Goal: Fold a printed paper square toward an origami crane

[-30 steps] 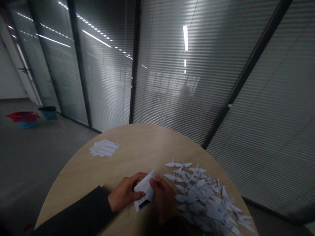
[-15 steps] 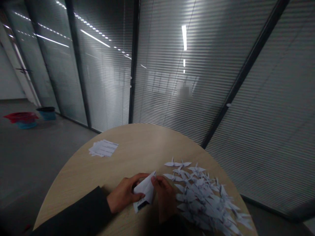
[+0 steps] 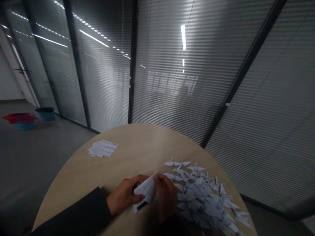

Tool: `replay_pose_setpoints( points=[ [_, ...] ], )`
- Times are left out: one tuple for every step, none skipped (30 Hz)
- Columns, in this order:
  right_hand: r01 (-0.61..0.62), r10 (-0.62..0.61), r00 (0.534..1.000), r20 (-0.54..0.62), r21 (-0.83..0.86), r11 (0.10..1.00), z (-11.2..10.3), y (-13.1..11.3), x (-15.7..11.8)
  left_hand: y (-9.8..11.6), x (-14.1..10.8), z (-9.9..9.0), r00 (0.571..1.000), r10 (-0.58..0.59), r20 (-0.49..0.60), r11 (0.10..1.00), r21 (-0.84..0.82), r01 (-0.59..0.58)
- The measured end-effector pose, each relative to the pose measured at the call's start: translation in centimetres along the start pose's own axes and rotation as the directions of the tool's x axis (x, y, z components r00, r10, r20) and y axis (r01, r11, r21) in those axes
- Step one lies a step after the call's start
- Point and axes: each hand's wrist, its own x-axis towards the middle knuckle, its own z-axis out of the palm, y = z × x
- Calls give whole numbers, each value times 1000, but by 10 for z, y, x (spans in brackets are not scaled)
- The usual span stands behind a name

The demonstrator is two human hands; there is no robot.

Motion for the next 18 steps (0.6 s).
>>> replay_pose_setpoints(
  points=[
    [5, -5, 1000, 2, 6, 1000, 1, 1, 0, 0, 0, 0, 1000, 1, -3, 1000, 2, -1],
    [3, -3, 1000, 9, 15, 1000, 1, 1, 0, -1, 1, 1, 1000, 2, -5, 1000, 5, -2],
    [-4, 4, 1000, 14, 27, 1000, 2, 1, 0, -1, 1, 1, 1000, 5, -3, 1000, 7, -5],
    [-17, 17, 1000, 20, 39, 999, 2, 1, 0, -2, 1, 2, 1000, 8, -1, 1000, 10, -8],
    [-34, 33, 999, 25, 50, 998, 2, 0, 0, -2, 2, 2, 1000, 14, 4, 1000, 11, -14],
    [-50, 49, 999, 25, 61, 997, 2, -1, 0, -2, 2, 2, 1000, 25, 11, 1000, 8, -25],
    [-61, 60, 998, 24, 72, 996, 2, -3, 0, -2, 2, 2, 999, 35, 19, 999, 3, -35],
    [-67, 65, 998, 24, 80, 995, 1, -4, 0, -3, 1, 2, 999, 42, 24, 999, -3, -42],
    [-65, 63, 998, 19, 84, 994, 0, -6, -1, -3, 1, 2, 999, 45, 29, 999, -8, -45],
    [-56, 55, 998, 7, 82, 995, 0, -7, -1, -3, 1, 2, 998, 46, 35, 999, -12, -45],
    [-44, 45, 999, -8, 77, 996, -1, -7, -1, -2, 0, 2, 998, 44, 44, 999, -14, -44],
    [-35, 36, 999, -20, 68, 997, -2, -8, -1, -2, 0, 2, 998, 43, 52, 999, -13, -42],
    [-29, 31, 999, -30, 59, 998, -3, -7, -1, -2, 0, 2, 997, 42, 61, 999, -19, -40],
    [-25, 27, 999, -36, 55, 998, -3, -7, -1, -2, 0, 3, 997, 41, 67, 999, -30, -39],
    [-22, 24, 999, -32, 54, 998, -3, -5, 0, -2, 1, 3, 997, 39, 71, 998, -45, -36],
    [-20, 21, 1000, -19, 57, 998, -3, -4, 1, -3, 1, 3, 997, 34, 70, 998, -62, -30],
    [-20, 20, 1000, -5, 63, 998, -2, -2, 1, -3, 1, 4, 997, 27, 66, 997, -78, -21],
    [-19, 19, 1000, 8, 70, 997, -2, 0, 2, -3, 2, 4, 998, 18, 60, 996, -90, -12]
  ],
)
